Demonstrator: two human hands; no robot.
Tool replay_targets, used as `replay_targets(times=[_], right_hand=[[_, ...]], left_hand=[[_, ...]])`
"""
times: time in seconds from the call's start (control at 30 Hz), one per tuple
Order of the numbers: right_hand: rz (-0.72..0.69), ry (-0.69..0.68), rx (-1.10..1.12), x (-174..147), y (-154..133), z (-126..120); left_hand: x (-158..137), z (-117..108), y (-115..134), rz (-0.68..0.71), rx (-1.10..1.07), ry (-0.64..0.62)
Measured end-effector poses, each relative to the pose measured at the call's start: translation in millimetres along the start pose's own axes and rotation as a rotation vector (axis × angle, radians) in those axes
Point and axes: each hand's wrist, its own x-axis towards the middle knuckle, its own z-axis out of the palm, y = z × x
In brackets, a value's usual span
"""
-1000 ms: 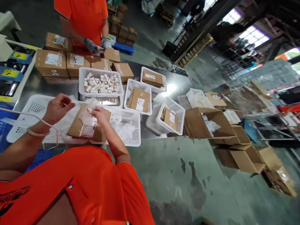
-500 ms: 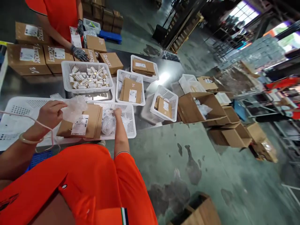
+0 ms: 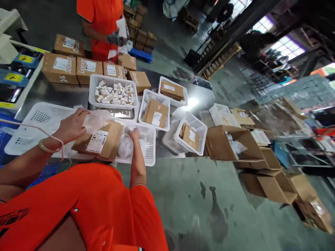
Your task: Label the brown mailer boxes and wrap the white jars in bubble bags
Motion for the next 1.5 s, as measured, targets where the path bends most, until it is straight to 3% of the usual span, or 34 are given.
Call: replay_targets(times=[0.07,0.13,0.27,0.37,0.47,0.63,0.83,0.93,1.13,1.3,1.4,1.5], right_hand=[[-0.06,0.148,0.123,-10.0,-13.3,-8.7],[-0.196,0.211,0.345,-28.9,-29.2,-15.5],[-0.422,0.069,0.588,-75.4,-60.1,-4.2],[-0.517,0.006,0.49,-93.4,-73.7,24.4],[-0.601,0.062,0.305,-93.0,-75.3,46.8],[-0.682,0.083,-0.12,-91.5,-69.8,50.0],[-0.666,0.145,-0.48,-95.2,-79.1,55.6],[-0.683,0.13,-0.507,-90.3,-79.9,54.3],[-0.662,0.13,-0.579,-86.6,-73.7,34.6],[-0.696,0.112,-0.347,-73.0,-61.5,25.3],[-0.575,0.037,-0.033,-64.0,-48.7,28.9],[-0.413,-0.038,0.228,-58.2,-40.5,33.5]], left_hand=[[7.3,3.0,-4.6,0.027,-0.068,-0.015],[14.8,10.0,-6.4,0.035,-0.13,-0.007],[26.0,29.8,0.0,0.062,-0.301,0.075],[29.6,39.1,4.7,0.116,-0.472,0.126],[31.6,41.8,2.8,0.143,-0.558,0.198],[31.8,48.7,2.5,0.068,-0.486,0.256],[22.5,57.3,34.1,0.188,-0.297,0.132],[30.1,53.1,40.1,0.221,-0.376,0.061],[54.2,45.7,29.0,0.177,-0.581,0.037],[62.2,40.7,34.4,0.195,-0.636,0.044],[68.2,31.4,35.1,0.146,-0.673,0.041],[73.2,19.5,31.0,0.153,-0.572,0.027]])
